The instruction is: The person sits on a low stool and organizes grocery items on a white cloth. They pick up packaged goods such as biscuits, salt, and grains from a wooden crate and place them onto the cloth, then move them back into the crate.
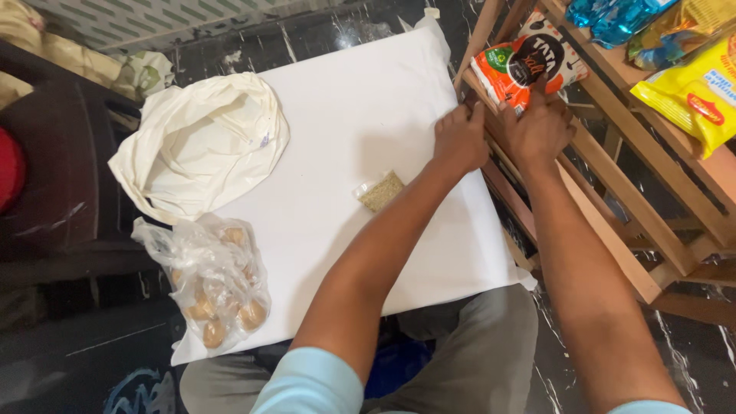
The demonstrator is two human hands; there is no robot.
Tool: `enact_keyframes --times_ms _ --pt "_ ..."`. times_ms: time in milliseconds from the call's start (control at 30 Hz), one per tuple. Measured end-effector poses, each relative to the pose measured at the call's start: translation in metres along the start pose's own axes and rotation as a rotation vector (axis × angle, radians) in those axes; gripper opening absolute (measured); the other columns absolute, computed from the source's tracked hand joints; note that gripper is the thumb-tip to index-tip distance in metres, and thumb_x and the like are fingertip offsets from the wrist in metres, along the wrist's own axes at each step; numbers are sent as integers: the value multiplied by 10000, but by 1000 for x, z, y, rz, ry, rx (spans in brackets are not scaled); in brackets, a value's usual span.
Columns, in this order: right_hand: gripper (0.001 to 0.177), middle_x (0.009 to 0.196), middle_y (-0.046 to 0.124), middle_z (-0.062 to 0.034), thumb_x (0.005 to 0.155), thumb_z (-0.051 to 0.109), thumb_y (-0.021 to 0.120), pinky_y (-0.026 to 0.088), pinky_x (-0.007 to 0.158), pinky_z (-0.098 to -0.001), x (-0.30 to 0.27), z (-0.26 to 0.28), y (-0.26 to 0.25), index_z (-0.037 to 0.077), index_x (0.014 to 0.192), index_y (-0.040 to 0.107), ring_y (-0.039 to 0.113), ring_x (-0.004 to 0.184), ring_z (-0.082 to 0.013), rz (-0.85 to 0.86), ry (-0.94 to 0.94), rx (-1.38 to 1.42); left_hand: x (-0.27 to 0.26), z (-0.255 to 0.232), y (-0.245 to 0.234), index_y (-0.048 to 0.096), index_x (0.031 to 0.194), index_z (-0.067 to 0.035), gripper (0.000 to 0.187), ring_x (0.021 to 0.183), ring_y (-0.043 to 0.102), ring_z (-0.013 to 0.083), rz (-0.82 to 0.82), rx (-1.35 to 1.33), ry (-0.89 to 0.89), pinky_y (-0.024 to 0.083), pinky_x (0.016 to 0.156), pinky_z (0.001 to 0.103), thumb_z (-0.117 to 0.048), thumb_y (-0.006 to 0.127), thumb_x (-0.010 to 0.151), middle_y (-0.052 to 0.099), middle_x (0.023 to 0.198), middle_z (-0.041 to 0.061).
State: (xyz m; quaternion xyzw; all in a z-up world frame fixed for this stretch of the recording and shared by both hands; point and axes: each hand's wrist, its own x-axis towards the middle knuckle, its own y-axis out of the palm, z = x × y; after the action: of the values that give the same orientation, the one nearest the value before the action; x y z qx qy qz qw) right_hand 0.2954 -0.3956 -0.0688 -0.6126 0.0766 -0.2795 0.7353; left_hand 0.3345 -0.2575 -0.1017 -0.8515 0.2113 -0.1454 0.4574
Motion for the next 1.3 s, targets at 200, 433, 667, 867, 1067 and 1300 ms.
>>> enact_keyframes --times_ms 200,433,667,867,1067,1300 --pt "700 1290 543 -307 934 369 775 344 1043 -638 -49 9 -11 106 1539 543 477 1219 -494 -11 -33 21 -126 45 -49 558 1398 -19 644 1317 487 428 -203 -32 122 349 1122 526 -207 751 813 548 1402 257" --pt "592 1381 547 -266 873 320 832 304 1111 -620 -173 34 -23 20 1353 657 440 1317 -449 -9 -265 218 -300 89 -93 584 1372 4 591 1318 477 402 -230 -26 -100 328 1116 533 -166 747 830 572 1380 222" --pt "902 1443 463 -349 754 441 882 333 1035 -598 -244 99 -2 28 1479 539 394 1315 -506 180 -414 340 -397 100 -85 596 1347 -13 584 1335 474 382 -268 -25 -147 318 1131 526 -177 759 811 581 1385 188" --pt "787 1446 510 -301 812 458 825 391 1018 -617 -248 117 -7 113 1472 572 447 1293 -506 186 -430 97 -435 90 -72 624 1310 -27 537 1314 516 357 -330 -95 -185 347 1121 520 -190 749 814 623 1332 158" --pt "567 1135 713 -223 823 390 782 500 905 -564 -263 108 -22 136 1323 705 661 1051 -405 284 -404 11 -430 77 -48 608 1337 -17 502 1217 607 359 -401 -352 -216 466 1037 501 -285 710 925 676 1268 192" --pt "522 931 755 -183 825 349 735 573 828 -393 -335 86 -36 82 1274 731 723 886 -321 629 -217 590 -391 50 -55 504 1386 -82 535 986 649 231 -143 -1257 -697 548 869 449 -459 539 1009 649 1112 94"
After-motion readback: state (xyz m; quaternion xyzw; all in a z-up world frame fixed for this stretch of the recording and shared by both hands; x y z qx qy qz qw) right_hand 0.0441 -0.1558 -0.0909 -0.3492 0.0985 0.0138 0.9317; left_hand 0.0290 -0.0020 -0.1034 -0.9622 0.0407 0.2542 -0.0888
